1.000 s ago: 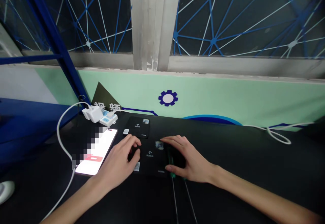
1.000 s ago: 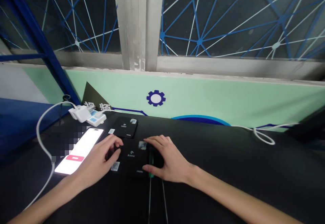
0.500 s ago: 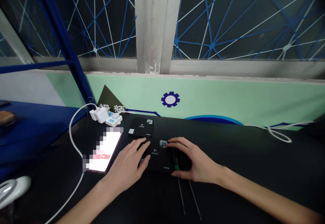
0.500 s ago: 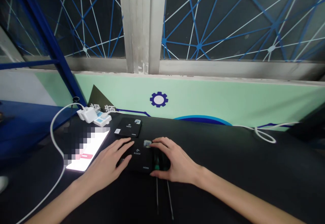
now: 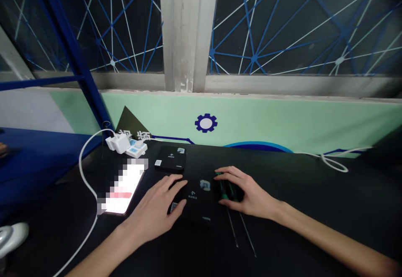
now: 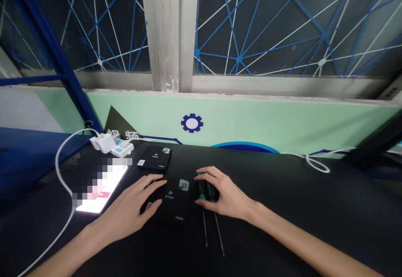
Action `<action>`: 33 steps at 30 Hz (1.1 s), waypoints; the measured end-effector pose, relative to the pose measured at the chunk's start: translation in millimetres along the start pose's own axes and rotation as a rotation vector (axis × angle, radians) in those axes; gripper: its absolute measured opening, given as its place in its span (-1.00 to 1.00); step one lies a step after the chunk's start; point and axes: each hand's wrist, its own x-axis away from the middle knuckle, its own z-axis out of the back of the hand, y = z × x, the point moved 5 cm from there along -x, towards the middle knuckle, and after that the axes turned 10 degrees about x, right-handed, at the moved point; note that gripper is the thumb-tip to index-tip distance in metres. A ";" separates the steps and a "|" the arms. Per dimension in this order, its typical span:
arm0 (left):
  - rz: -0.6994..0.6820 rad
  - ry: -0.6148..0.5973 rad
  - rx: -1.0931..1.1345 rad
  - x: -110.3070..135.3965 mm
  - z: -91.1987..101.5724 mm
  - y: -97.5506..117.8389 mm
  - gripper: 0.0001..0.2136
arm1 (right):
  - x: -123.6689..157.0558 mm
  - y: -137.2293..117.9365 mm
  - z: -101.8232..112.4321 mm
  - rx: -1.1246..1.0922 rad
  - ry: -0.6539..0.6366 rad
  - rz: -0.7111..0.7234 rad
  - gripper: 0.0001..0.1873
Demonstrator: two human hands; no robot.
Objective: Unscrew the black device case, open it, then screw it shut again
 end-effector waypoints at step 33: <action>-0.057 0.051 -0.361 -47.0 -14.4 -27.9 -0.53 | 5.7 -2.4 0.2 0.051 0.099 -0.036 -0.61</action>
